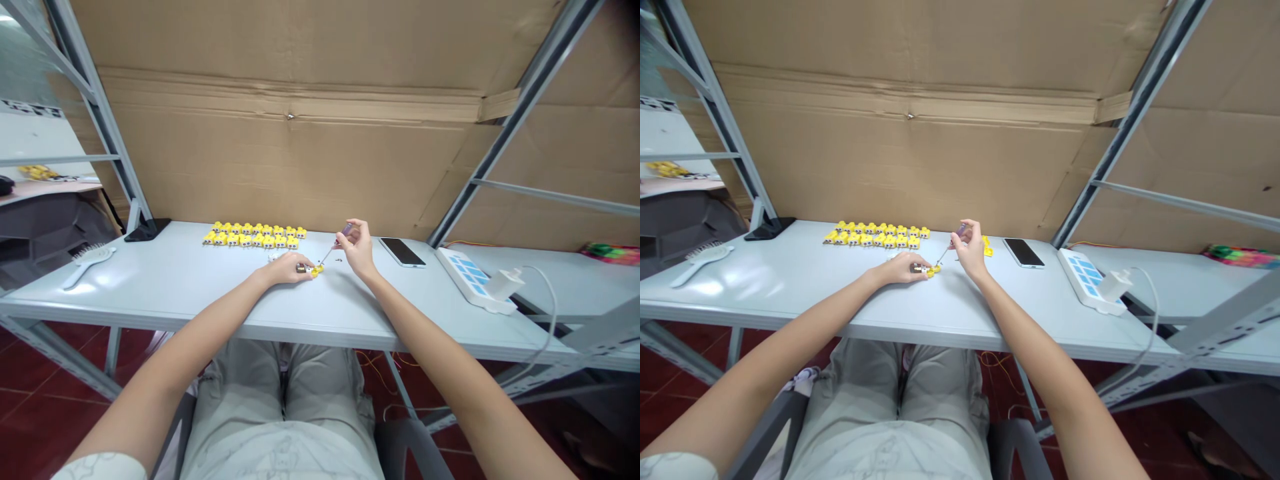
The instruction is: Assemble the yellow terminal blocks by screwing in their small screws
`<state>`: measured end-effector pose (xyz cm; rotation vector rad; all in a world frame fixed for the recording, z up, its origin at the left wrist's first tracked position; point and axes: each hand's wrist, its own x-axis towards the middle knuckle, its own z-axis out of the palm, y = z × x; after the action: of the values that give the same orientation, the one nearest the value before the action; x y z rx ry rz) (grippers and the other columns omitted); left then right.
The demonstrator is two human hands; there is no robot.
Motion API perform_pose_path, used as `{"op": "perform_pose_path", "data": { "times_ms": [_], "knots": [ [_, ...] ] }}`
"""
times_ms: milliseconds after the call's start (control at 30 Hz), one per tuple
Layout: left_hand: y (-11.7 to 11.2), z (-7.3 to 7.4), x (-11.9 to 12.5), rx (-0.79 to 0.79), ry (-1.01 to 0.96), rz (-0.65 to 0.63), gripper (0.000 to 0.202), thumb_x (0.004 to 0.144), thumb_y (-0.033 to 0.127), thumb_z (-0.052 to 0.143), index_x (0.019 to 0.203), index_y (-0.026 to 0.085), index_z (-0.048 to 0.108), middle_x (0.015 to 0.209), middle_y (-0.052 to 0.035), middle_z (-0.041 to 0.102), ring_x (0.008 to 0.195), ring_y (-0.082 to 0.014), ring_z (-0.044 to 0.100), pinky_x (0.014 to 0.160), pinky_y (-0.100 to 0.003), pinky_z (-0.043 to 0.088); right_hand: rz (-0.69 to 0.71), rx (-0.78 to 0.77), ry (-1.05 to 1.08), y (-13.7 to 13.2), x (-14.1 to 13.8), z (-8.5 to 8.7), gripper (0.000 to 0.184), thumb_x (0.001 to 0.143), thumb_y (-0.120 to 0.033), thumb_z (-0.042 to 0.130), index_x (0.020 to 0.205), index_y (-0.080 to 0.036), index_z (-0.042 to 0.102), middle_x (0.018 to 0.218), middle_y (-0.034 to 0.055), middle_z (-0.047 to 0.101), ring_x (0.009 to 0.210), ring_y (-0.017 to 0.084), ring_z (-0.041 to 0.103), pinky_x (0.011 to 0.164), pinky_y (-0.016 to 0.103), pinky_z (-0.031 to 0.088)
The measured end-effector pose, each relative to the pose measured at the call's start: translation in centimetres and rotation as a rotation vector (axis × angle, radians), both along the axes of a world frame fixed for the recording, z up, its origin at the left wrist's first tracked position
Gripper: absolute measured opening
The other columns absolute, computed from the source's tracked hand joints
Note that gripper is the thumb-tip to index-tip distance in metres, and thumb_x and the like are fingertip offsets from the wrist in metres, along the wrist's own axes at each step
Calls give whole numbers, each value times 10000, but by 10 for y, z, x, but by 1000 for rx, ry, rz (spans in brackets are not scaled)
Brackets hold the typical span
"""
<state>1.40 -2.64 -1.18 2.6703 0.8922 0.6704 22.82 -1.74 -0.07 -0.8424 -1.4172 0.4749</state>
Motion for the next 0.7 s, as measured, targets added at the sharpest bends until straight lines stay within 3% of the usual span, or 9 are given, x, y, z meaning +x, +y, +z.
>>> {"op": "perform_pose_path", "data": {
  "times_ms": [700],
  "knots": [
    [0,0,0,-4,0,-2,326,819,318,690,1086,135,728,1068,-112,736,879,-194,687,793,-241,489,28,-3,-51,-2,-5,-3,449,773,-447,639,1130,-267,434,776,-45,534,688,150,625,587,358,633]
  ]
}}
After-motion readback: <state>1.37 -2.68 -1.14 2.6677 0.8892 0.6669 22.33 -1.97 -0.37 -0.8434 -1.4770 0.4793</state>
